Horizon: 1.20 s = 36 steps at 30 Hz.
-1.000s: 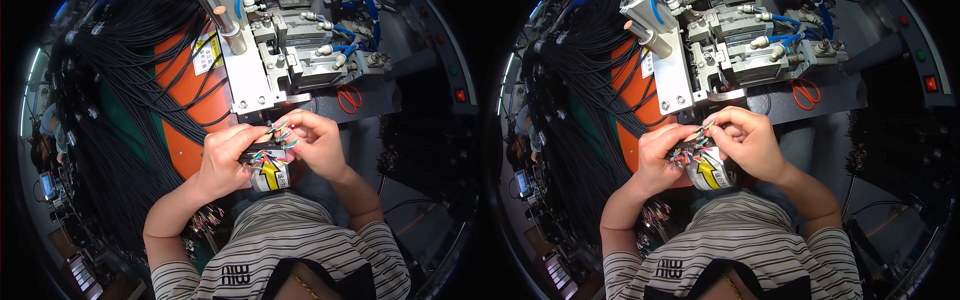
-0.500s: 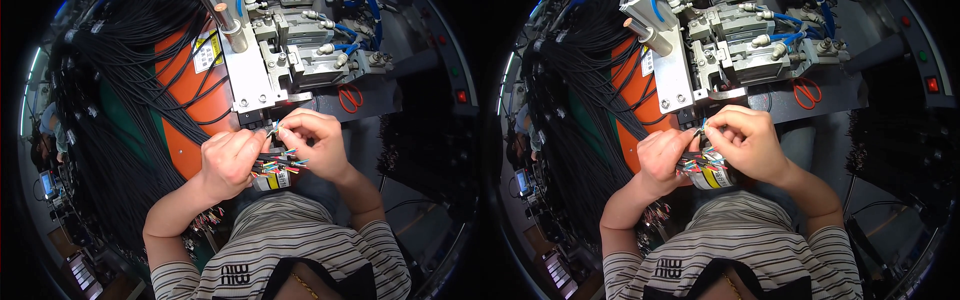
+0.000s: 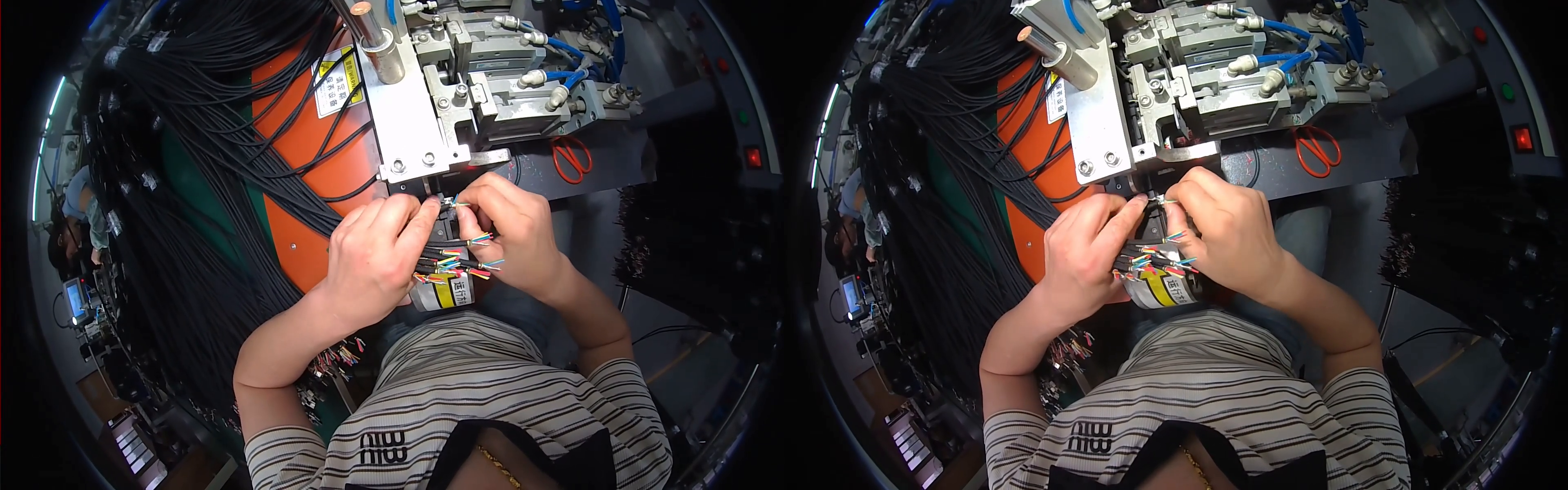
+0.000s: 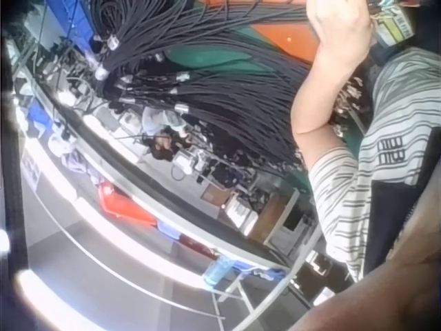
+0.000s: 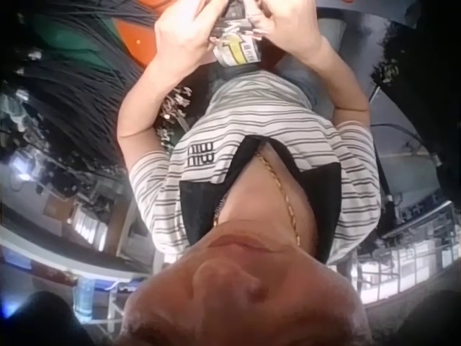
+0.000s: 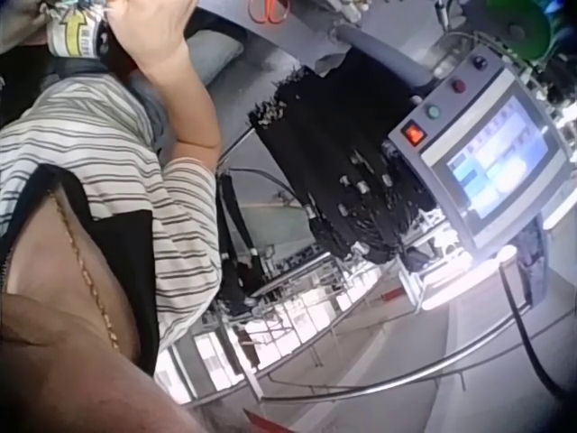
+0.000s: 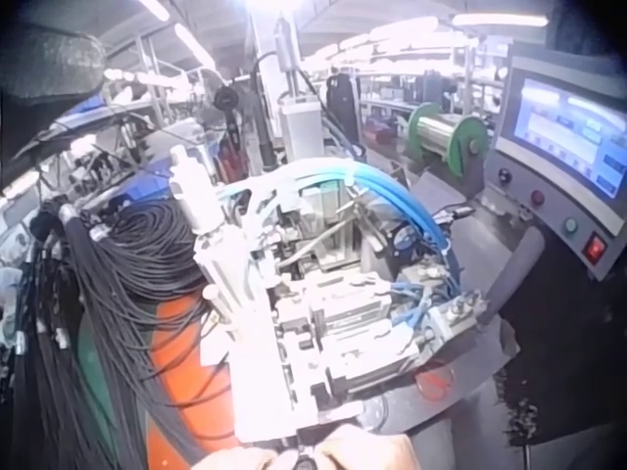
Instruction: Inserting individual wires from a large bundle into a wire processing or testing machine.
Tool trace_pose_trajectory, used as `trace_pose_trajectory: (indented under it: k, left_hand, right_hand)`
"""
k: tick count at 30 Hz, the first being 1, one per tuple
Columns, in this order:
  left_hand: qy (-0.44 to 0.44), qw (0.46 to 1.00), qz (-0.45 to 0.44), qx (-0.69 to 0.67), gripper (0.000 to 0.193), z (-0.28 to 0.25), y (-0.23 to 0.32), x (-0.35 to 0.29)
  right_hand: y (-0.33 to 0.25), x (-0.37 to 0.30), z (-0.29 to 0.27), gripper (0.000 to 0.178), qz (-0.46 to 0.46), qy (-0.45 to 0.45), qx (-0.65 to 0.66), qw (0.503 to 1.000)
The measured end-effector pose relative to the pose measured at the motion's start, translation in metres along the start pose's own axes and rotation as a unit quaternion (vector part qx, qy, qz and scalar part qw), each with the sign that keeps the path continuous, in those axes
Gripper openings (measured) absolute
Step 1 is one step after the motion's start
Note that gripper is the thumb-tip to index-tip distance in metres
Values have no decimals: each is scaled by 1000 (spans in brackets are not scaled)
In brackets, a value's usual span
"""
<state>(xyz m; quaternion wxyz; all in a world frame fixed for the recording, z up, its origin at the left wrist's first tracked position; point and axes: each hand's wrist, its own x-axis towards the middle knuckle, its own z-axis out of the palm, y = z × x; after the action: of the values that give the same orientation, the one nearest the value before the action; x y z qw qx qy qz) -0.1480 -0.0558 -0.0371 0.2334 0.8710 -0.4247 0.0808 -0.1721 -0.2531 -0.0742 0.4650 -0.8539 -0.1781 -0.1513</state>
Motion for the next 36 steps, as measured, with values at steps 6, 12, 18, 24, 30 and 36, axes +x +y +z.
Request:
trace_pose_trajectory:
  k: [6,12,18,24,30,36]
  left_hand:
    - [-43,999,-20,-11,45,-1,0,-1]
    - [-47,999,-3,-7,48,-2,-3,1]
    - [-89,994,50,44,50,-8,-2,3]
    - [-62,997,41,31,49,-3,-3,1]
    - [-49,997,44,42,47,-3,0,1]
    - [-60,996,57,39,42,-6,0,6]
  right_hand:
    - [4,-6,6,8,40,14,20,999]
    - [8,-8,12,11,-1,56,8,998]
    - [5,-7,11,9,-7,59,-12,998]
    - [6,-9,15,10,-7,73,-7,997]
    - [5,-11,17,10,7,82,-5,997]
    - [5,-12,17,11,7,87,-2,996]
